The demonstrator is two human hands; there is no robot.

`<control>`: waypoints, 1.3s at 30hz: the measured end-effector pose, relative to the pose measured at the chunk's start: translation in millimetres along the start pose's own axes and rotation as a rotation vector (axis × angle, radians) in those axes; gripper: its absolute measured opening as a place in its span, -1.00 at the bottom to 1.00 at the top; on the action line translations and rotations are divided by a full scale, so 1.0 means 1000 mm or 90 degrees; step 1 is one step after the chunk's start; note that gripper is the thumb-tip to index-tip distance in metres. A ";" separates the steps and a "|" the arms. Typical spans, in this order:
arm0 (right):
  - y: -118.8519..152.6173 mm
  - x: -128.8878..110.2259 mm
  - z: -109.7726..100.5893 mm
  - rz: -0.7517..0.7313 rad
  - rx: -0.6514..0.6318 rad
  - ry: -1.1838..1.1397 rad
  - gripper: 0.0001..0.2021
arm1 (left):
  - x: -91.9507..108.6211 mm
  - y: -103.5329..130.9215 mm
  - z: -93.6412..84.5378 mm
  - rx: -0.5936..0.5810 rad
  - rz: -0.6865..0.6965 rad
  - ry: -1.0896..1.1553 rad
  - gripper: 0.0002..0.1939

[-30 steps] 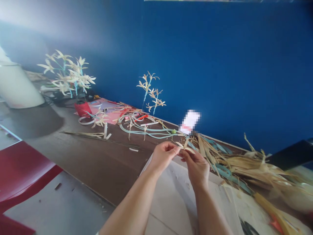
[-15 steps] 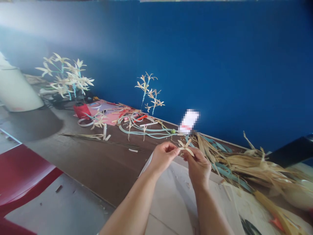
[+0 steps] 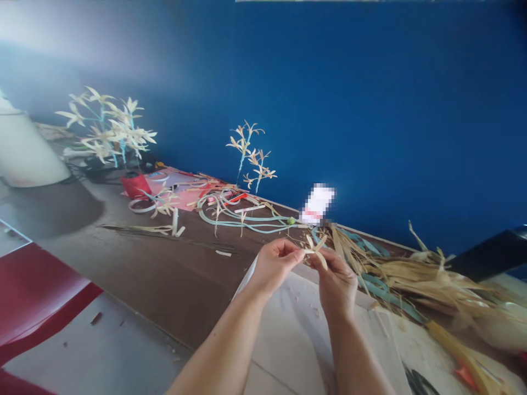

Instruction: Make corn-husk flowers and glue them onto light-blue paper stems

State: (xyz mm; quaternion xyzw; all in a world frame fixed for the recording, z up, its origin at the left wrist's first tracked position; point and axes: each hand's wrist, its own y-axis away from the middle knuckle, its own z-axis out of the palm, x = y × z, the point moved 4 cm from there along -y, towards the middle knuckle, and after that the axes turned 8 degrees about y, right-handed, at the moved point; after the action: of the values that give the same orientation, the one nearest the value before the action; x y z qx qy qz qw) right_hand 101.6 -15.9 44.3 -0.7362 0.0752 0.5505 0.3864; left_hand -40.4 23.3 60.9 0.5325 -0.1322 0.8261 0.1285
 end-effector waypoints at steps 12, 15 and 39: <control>0.000 0.004 0.002 0.024 -0.017 -0.028 -0.89 | -0.001 -0.002 0.000 0.007 0.005 -0.012 -0.77; 0.000 0.009 0.004 0.050 -0.035 -0.035 -0.86 | -0.001 -0.003 -0.001 0.022 0.012 -0.012 -0.76; 0.001 0.017 0.013 0.226 -0.109 -0.237 -0.77 | 0.008 0.002 0.001 0.044 0.201 -0.207 -0.85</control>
State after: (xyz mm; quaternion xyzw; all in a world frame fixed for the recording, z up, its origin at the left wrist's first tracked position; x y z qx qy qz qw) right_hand 97.4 -2.6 27.5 -0.6274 0.0842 0.7400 0.2275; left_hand -43.5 21.8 69.0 0.6351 -0.2045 0.7435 -0.0438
